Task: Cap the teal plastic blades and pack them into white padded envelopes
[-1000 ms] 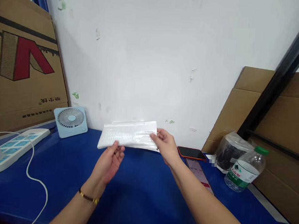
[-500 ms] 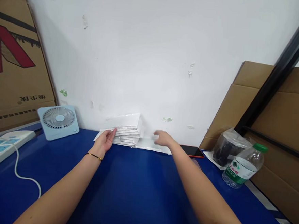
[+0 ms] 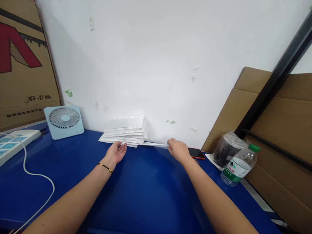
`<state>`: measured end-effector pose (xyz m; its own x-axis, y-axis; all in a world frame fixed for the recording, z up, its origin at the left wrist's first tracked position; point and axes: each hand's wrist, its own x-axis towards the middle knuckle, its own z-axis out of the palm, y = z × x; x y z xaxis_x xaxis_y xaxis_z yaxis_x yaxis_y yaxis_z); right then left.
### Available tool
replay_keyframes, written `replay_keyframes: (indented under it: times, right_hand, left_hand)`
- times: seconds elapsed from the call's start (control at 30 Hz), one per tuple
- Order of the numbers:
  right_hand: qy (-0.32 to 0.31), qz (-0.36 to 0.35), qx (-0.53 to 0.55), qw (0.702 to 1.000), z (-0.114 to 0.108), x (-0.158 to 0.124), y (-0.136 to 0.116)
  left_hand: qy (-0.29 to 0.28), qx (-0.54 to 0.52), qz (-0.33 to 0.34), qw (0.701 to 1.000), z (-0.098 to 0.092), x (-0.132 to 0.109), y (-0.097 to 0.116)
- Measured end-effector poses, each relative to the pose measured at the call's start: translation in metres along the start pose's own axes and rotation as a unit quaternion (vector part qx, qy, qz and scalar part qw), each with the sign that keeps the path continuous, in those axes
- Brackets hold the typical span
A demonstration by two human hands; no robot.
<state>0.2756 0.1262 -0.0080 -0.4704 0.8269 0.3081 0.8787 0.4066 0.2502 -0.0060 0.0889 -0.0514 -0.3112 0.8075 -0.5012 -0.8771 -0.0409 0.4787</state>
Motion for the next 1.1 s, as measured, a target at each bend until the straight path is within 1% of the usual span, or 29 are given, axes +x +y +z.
replay_keyframes:
  times: [0.07, 0.17, 0.2, 0.23, 0.27, 0.33, 0.37, 0.4, 0.47, 0.5, 0.53, 0.57, 0.6, 0.63, 0.67, 0.7, 0.73, 0.77, 0.8, 0.83, 0.87, 0.9, 0.93, 1.0, 1.1]
  right_hand:
    - [0.087, 0.008, 0.024, 0.996, -0.018, -0.01, 0.002]
    - [0.201, -0.016, 0.118, 0.972, -0.046, -0.022, 0.003]
    - [0.232, -0.032, 0.151, 0.96, -0.054, -0.026, 0.001]
    - [0.256, -0.048, 0.18, 0.949, -0.062, -0.031, -0.001]
    - [0.272, -0.065, 0.204, 0.938, -0.07, -0.037, -0.004]
    - [0.281, -0.107, 0.242, 0.923, -0.082, -0.054, -0.013]
    - [0.273, -0.133, 0.259, 0.917, -0.087, -0.065, -0.018]
    - [0.258, -0.159, 0.278, 0.911, -0.09, -0.077, -0.023]
    - [0.214, -0.195, 0.325, 0.9, -0.093, -0.101, -0.033]
    - [0.196, -0.194, 0.355, 0.893, -0.09, -0.112, -0.038]
    - [0.188, -0.173, 0.395, 0.883, -0.085, -0.12, -0.043]
    - [0.196, -0.129, 0.444, 0.865, -0.078, -0.126, -0.048]
    - [0.22, -0.058, 0.503, 0.834, -0.068, -0.13, -0.054]
    - [0.267, 0.048, 0.573, 0.773, -0.056, -0.13, -0.06]
    - [0.318, 0.161, 0.648, 0.673, -0.044, -0.129, -0.066]
    - [0.328, 0.253, 0.722, 0.554, -0.031, -0.125, -0.072]
    - [0.274, 0.308, 0.795, 0.445, -0.02, -0.12, -0.077]
    - [0.189, 0.335, 0.851, 0.358, -0.011, -0.115, -0.082]
    - [0.125, 0.338, 0.888, 0.284, -0.003, -0.109, -0.087]
    - [0.085, 0.332, 0.911, 0.228, 0.003, -0.103, -0.091]
    - [0.059, 0.324, 0.925, 0.188, 0.007, -0.098, -0.095]
    - [0.047, 0.319, 0.933, 0.158, 0.009, -0.095, -0.099]
    - [0.041, 0.318, 0.937, 0.136, 0.011, -0.092, -0.102]
    - [0.025, 0.325, 0.939, 0.108, 0.015, -0.089, -0.109]
    - [-0.01, 0.331, 0.94, 0.078, 0.022, -0.089, -0.123]
  left_hand:
    - [0.007, 0.018, -0.04, 0.999, -0.002, -0.021, -0.02]
    - [-0.028, 0.037, -0.112, 0.993, -0.005, -0.065, -0.059]
    - [-0.05, 0.04, -0.146, 0.987, -0.006, -0.08, -0.072]
    - [-0.085, 0.039, -0.21, 0.973, -0.006, -0.095, -0.084]
    - [-0.128, 0.031, -0.259, 0.957, -0.007, -0.107, -0.093]
    - [-0.187, -0.003, -0.293, 0.938, -0.006, -0.124, -0.104]
    - [-0.208, -0.028, -0.287, 0.935, -0.006, -0.128, -0.106]
    - [-0.218, -0.053, -0.27, 0.936, -0.006, -0.129, -0.105]
    - [-0.199, -0.095, -0.222, 0.95, -0.005, -0.126, -0.1]
    - [-0.176, -0.109, -0.192, 0.959, -0.005, -0.124, -0.096]
    - [-0.151, -0.12, -0.156, 0.969, -0.004, -0.122, -0.092]
    - [-0.128, -0.127, -0.115, 0.977, -0.002, -0.122, -0.088]
    - [-0.114, -0.131, -0.07, 0.982, 0.0, -0.122, -0.086]
    - [-0.115, -0.133, -0.018, 0.984, 0.002, -0.125, -0.084]
    - [-0.126, -0.131, 0.039, 0.983, 0.005, -0.129, -0.083]
    - [-0.146, -0.12, 0.098, 0.977, 0.008, -0.133, -0.082]
    - [-0.173, -0.099, 0.151, 0.968, 0.012, -0.139, -0.082]
    - [-0.204, -0.07, 0.197, 0.956, 0.015, -0.145, -0.082]
    - [-0.237, -0.035, 0.232, 0.943, 0.018, -0.15, -0.081]
    - [-0.264, 0.001, 0.257, 0.93, 0.021, -0.155, -0.081]
    - [-0.286, 0.035, 0.275, 0.917, 0.023, -0.158, -0.081]
    - [-0.302, 0.061, 0.292, 0.906, 0.025, -0.16, -0.08]
    - [-0.31, 0.078, 0.309, 0.896, 0.026, -0.162, -0.079]
    - [-0.319, 0.1, 0.34, 0.879, 0.027, -0.162, -0.077]
    - [-0.324, 0.13, 0.367, 0.862, 0.029, -0.163, -0.074]
